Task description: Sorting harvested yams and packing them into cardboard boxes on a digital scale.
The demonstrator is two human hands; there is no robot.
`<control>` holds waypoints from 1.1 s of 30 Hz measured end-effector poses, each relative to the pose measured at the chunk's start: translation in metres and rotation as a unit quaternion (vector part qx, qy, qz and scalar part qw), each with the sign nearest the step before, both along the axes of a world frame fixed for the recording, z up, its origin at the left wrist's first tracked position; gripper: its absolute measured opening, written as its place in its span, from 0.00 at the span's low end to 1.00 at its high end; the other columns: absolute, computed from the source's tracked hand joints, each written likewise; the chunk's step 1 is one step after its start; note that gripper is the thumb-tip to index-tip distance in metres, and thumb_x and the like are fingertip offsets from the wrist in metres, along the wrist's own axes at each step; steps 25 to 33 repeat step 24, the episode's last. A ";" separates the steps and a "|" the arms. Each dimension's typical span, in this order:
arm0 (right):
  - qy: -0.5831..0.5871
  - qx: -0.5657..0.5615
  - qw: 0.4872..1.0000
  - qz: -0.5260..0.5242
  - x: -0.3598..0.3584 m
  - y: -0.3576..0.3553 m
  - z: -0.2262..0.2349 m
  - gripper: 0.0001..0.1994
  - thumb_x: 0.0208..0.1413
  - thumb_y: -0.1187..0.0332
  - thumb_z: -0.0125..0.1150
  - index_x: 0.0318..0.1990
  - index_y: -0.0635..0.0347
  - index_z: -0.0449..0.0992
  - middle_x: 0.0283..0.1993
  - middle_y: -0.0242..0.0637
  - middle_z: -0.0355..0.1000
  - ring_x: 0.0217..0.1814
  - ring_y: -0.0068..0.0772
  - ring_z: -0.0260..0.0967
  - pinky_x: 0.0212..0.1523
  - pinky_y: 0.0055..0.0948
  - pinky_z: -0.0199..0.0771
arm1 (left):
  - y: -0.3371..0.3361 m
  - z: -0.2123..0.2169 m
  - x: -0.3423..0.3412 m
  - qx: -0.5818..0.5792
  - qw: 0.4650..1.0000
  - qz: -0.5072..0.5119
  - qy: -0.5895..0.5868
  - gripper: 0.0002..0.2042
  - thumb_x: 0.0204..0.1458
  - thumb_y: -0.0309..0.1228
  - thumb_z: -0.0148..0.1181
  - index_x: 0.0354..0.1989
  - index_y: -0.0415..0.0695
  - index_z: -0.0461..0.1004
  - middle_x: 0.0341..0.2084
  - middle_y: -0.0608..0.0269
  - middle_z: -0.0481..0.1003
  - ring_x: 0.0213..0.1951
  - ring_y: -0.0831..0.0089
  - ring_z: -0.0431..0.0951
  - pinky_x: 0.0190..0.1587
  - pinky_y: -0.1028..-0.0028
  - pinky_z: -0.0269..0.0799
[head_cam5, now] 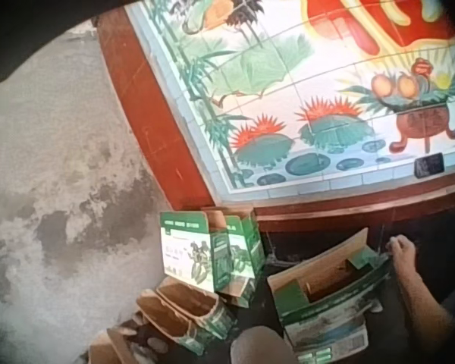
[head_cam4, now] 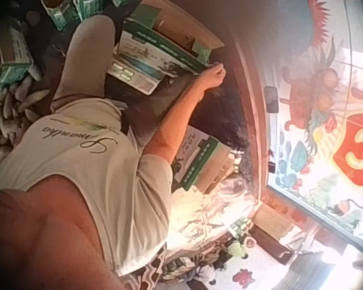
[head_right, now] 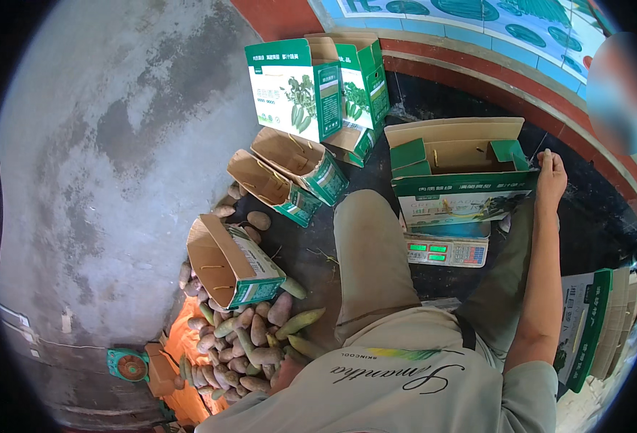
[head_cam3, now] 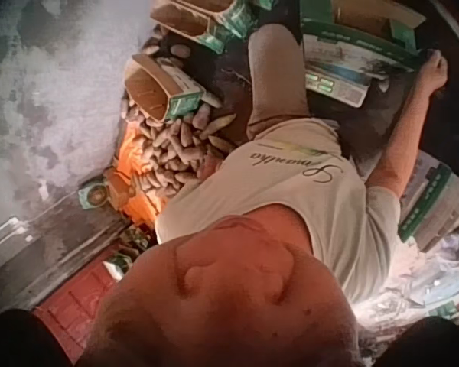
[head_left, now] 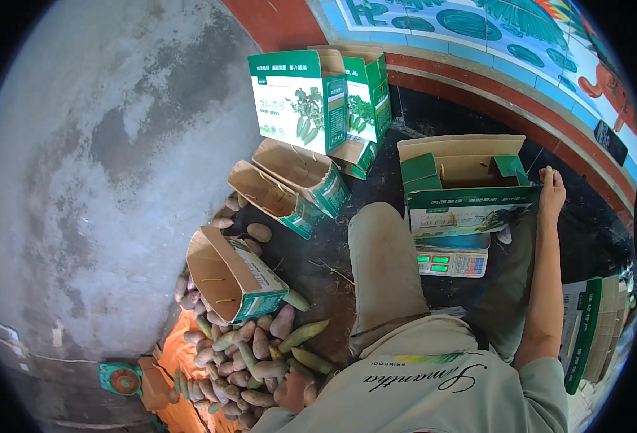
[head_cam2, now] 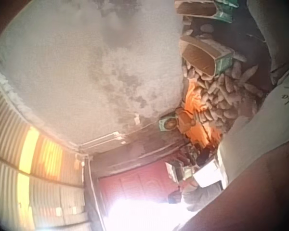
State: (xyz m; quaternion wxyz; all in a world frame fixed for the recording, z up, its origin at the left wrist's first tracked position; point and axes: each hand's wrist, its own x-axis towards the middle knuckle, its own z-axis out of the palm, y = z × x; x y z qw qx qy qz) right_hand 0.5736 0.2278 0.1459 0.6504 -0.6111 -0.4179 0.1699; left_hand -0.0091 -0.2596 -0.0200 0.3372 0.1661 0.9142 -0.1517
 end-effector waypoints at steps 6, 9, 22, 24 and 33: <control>0.011 0.010 1.000 -0.010 -0.015 -0.003 0.008 0.14 0.58 0.61 0.52 0.29 0.64 0.73 0.28 0.27 0.69 0.32 0.17 0.62 0.38 0.19 0.62 | 0.074 -0.004 -0.016 0.124 0.989 -0.074 0.024 0.43 0.29 0.42 0.71 0.56 0.43 0.56 0.51 0.46 0.61 0.51 0.53 0.67 0.52 0.64 0.67; 0.019 0.011 1.000 -0.007 -0.013 -0.007 0.007 0.14 0.58 0.62 0.52 0.29 0.64 0.73 0.27 0.27 0.69 0.32 0.17 0.62 0.37 0.19 0.62 | 0.129 0.029 -0.002 0.244 0.968 -0.046 0.036 0.40 0.28 0.41 0.71 0.54 0.43 0.59 0.49 0.47 0.62 0.49 0.52 0.67 0.51 0.62 0.66; -0.101 -0.009 0.995 -0.022 -0.027 -0.020 0.016 0.12 0.57 0.63 0.51 0.30 0.62 0.73 0.26 0.33 0.70 0.30 0.23 0.64 0.36 0.22 0.64 | 0.338 0.222 0.075 0.736 0.669 -0.013 -0.101 0.33 0.38 0.24 0.66 0.56 0.42 0.58 0.49 0.58 0.61 0.51 0.69 0.63 0.55 0.71 0.58; -0.114 -0.038 0.993 -0.018 -0.032 -0.024 0.025 0.12 0.57 0.63 0.51 0.30 0.62 0.73 0.26 0.33 0.70 0.31 0.25 0.66 0.36 0.21 0.64 | 0.362 0.248 0.098 0.770 0.595 0.004 -0.230 0.33 0.39 0.26 0.67 0.56 0.45 0.58 0.50 0.57 0.61 0.51 0.68 0.63 0.55 0.69 0.58; -0.114 -0.038 0.993 -0.018 -0.032 -0.024 0.025 0.12 0.57 0.63 0.51 0.30 0.62 0.73 0.26 0.33 0.70 0.31 0.25 0.66 0.36 0.21 0.64 | 0.362 0.248 0.098 0.770 0.595 0.004 -0.230 0.33 0.39 0.26 0.67 0.56 0.45 0.58 0.50 0.57 0.61 0.51 0.68 0.63 0.55 0.69 0.58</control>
